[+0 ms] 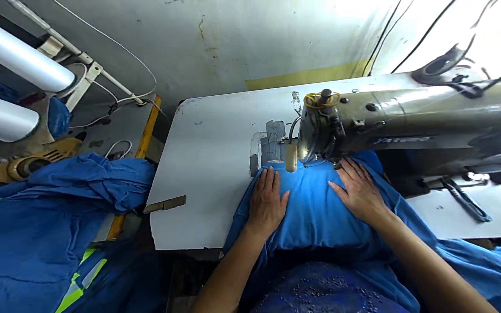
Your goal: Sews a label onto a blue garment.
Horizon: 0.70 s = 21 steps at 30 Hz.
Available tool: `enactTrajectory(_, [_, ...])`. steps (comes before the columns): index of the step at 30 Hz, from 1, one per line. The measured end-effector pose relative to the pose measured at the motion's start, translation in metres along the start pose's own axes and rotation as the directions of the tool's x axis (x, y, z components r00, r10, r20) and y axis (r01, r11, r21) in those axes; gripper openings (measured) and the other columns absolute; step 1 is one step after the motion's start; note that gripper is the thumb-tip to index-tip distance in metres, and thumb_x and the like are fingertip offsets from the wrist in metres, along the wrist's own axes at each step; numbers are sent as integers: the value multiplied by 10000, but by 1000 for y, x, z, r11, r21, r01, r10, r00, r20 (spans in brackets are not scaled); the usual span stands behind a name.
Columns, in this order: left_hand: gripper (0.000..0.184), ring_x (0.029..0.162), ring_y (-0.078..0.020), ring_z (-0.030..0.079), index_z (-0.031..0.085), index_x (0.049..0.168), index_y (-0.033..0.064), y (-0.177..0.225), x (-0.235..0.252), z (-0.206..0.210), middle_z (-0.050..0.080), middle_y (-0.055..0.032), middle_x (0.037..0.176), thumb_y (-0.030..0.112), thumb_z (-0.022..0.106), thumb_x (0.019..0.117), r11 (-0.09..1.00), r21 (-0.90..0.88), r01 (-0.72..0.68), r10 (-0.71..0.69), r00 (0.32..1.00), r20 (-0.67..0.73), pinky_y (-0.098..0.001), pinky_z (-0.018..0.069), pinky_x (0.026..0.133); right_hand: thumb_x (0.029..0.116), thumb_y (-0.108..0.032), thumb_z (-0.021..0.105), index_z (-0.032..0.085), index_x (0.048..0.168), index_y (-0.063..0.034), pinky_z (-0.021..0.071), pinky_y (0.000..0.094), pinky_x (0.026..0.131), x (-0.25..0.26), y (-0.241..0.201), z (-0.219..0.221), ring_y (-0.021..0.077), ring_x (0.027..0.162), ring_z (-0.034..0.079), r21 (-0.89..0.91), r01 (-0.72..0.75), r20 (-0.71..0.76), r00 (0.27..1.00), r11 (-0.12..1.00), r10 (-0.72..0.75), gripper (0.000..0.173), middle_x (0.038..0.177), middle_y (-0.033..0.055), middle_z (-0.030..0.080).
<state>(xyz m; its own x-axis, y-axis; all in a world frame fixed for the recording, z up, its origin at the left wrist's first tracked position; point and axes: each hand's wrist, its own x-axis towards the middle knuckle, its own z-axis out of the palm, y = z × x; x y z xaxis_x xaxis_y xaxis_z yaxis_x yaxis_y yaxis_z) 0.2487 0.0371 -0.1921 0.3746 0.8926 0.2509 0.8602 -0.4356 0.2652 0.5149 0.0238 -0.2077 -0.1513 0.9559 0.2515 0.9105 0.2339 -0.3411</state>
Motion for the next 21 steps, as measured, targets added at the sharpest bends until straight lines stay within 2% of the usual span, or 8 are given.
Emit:
enactTrajectory(3, [563, 1423, -435, 466, 553, 1419, -74, 1, 2, 0, 506, -278, 1500, 340, 490, 1042, 1000, 22, 4, -4, 1000, 27, -522, 363, 1183, 1073, -445, 397, 533, 1455, 27, 266, 589, 1213, 2, 0, -1, 414, 1472, 398, 2, -9, 18, 1000, 1000, 9, 622, 1545, 232, 474])
enactTrajectory(12, [566, 1415, -444, 473, 559, 1410, -82, -1, 3, 5, 495, -285, 1507, 338, 494, 1035, 999, 41, -17, 18, 1000, -11, -529, 369, 1177, 1085, -470, 382, 508, 1477, 10, 213, 563, 1239, 3, 0, -2, 353, 1520, 332, 2, -43, 59, 997, 999, 43, 633, 1591, 208, 420])
enactTrajectory(17, [578, 1427, -444, 457, 547, 1419, -83, -2, 5, 6, 479, -290, 1518, 348, 472, 1041, 998, 60, -27, 27, 1000, -6, -530, 362, 1181, 1085, -454, 395, 520, 1476, -9, 214, 550, 1244, -1, 4, -5, 342, 1520, 335, 24, -17, 67, 998, 1000, 15, 606, 1592, 198, 423])
enactTrajectory(19, [587, 1430, -454, 449, 533, 1429, -88, -3, 4, 5, 470, -296, 1523, 348, 472, 1041, 998, 49, -39, 39, 999, 2, -544, 359, 1180, 1081, -413, 436, 549, 1447, 0, 253, 539, 1234, -7, 4, -10, 361, 1502, 362, 56, 13, 67, 998, 998, -17, 563, 1572, 220, 440])
enactTrajectory(21, [612, 1452, -457, 416, 507, 1451, -86, -10, 3, 3, 441, -292, 1546, 368, 461, 1044, 998, 23, -65, 64, 997, 38, -557, 340, 1188, 1060, -342, 508, 645, 1338, 2, 399, 510, 1162, -19, 7, -17, 365, 1387, 517, 113, 62, -52, 997, 992, -56, 463, 1467, 223, 556])
